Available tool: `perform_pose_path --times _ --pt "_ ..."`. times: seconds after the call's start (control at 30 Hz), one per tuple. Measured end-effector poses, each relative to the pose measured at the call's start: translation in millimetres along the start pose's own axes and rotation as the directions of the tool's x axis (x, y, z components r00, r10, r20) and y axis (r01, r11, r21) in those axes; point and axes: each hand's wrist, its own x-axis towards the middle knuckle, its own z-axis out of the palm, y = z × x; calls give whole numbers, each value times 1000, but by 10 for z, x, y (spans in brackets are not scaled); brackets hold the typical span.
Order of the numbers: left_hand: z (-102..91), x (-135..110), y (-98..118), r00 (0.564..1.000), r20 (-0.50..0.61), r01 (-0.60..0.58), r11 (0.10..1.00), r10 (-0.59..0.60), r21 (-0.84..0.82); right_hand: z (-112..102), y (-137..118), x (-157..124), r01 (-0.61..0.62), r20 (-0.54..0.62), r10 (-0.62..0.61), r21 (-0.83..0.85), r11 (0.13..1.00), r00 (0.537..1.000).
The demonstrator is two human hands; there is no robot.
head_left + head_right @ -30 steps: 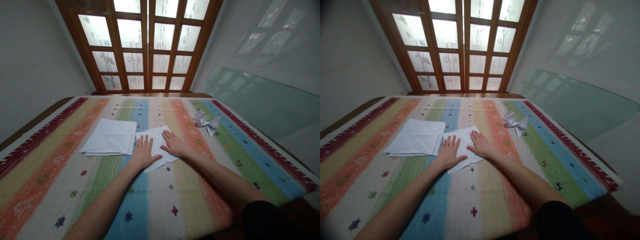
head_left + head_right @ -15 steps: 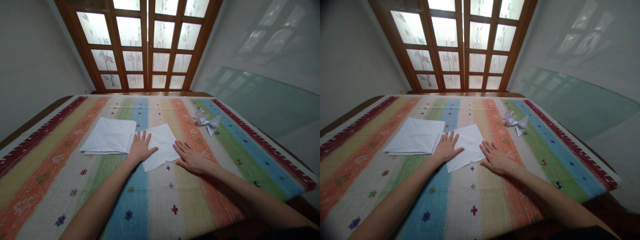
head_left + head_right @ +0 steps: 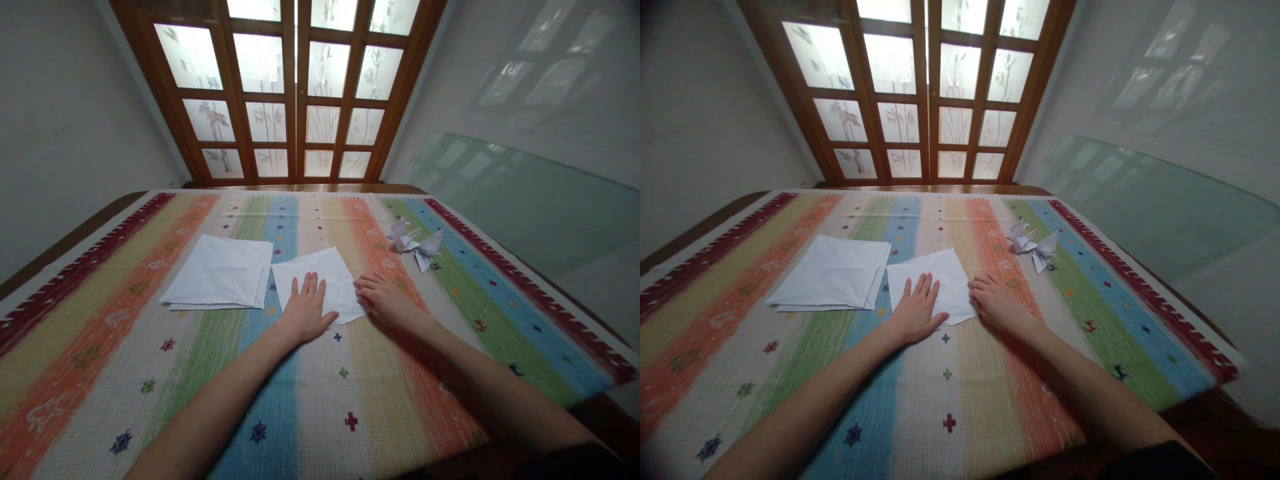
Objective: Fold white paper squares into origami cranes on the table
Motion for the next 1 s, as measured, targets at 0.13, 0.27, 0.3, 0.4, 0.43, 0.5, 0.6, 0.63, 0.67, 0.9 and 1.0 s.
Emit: perform_pose_path --times 0.13,0.27,0.3,0.4,0.43,0.5,0.6,0.63,0.67,0.9,1.0 --pt "23 -19 12 1000 6 -15 999 15 -28 116 -51 217 -16 -7 16 9 1000 1000" --pt "25 -51 1 999 -7 -31 998 31 -52 287 -1 374 -47 31 47 19 999 998" --pt "25 -67 4 999 -6 -42 997 42 -60 311 24 411 -63 46 63 8 998 997" --pt "11 -134 14 995 18 -92 992 94 -87 334 96 525 -118 95 119 -21 993 988" --pt "1 -161 15 993 30 -113 989 117 -95 330 115 561 -135 109 137 -28 990 985" --pt "-22 -217 12 985 57 -156 982 163 -110 316 145 625 -163 126 166 -39 986 978" --pt "-59 -300 -2 966 107 -218 966 233 -135 299 178 695 -188 129 193 -52 981 973" --pt "-71 -328 -7 959 122 -238 961 256 -143 297 189 712 -196 126 201 -55 979 971" --pt "-81 -356 -12 951 133 -258 955 278 -149 299 199 726 -204 121 210 -58 977 970" --pt "-156 -586 -15 906 179 -353 918 384 -180 379 217 776 -368 -4 369 -69 927 929" --pt "-215 -675 -23 893 204 -351 904 402 -246 387 203 765 -398 -64 394 -58 916 917"
